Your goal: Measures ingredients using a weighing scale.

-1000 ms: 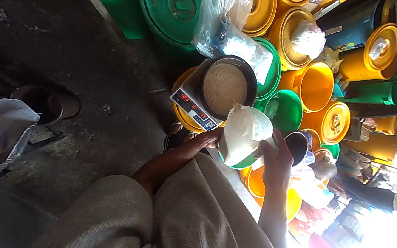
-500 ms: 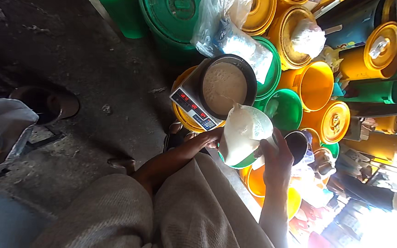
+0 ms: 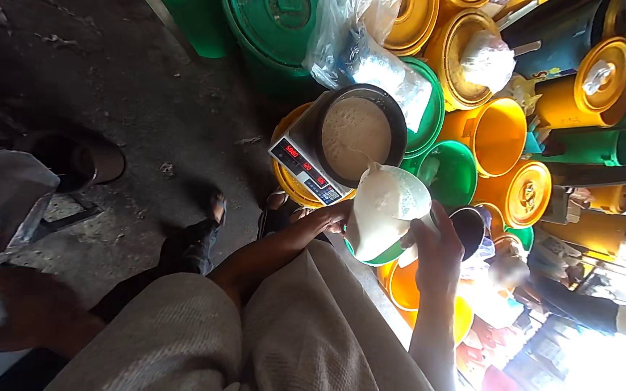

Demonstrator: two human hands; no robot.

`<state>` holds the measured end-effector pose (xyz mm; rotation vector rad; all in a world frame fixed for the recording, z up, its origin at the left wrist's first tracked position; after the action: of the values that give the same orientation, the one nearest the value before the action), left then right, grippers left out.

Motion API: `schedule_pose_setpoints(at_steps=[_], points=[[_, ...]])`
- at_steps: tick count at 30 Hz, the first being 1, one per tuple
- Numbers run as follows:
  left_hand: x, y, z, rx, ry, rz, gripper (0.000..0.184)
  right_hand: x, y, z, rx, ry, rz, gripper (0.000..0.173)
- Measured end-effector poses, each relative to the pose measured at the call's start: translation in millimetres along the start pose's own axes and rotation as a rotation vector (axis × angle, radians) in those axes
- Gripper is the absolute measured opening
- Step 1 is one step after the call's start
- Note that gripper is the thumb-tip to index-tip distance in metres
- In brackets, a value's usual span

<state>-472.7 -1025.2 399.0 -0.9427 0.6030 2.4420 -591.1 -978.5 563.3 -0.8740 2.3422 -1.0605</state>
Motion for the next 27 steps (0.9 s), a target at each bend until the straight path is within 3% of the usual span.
schedule_pose_setpoints(at_steps=[5, 23, 27], points=[[40, -18, -10, -0.058, -0.036, -0.034, 0.041, -1, 1, 1, 0.007, -0.012, -0.002, 0.062], [28, -13, -10, -0.050, -0.003, -0.039, 0.030, 0, 1, 4, 0.006, -0.016, 0.011, 0.061], [42, -19, -12, -0.067, -0.037, -0.060, 0.045, 1, 1, 4, 0.009, -0.009, 0.006, 0.060]])
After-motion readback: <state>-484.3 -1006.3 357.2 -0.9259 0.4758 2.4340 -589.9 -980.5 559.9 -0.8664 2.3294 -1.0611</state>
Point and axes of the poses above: each hand's wrist, its own x-axis towards the middle knuckle, its own z-axis out of the palm, y = z × x, the point moved 10 cm from there along x, towards the middle knuckle, and after that the axes turned 8 degrees about -z, right-handed, at the moved point
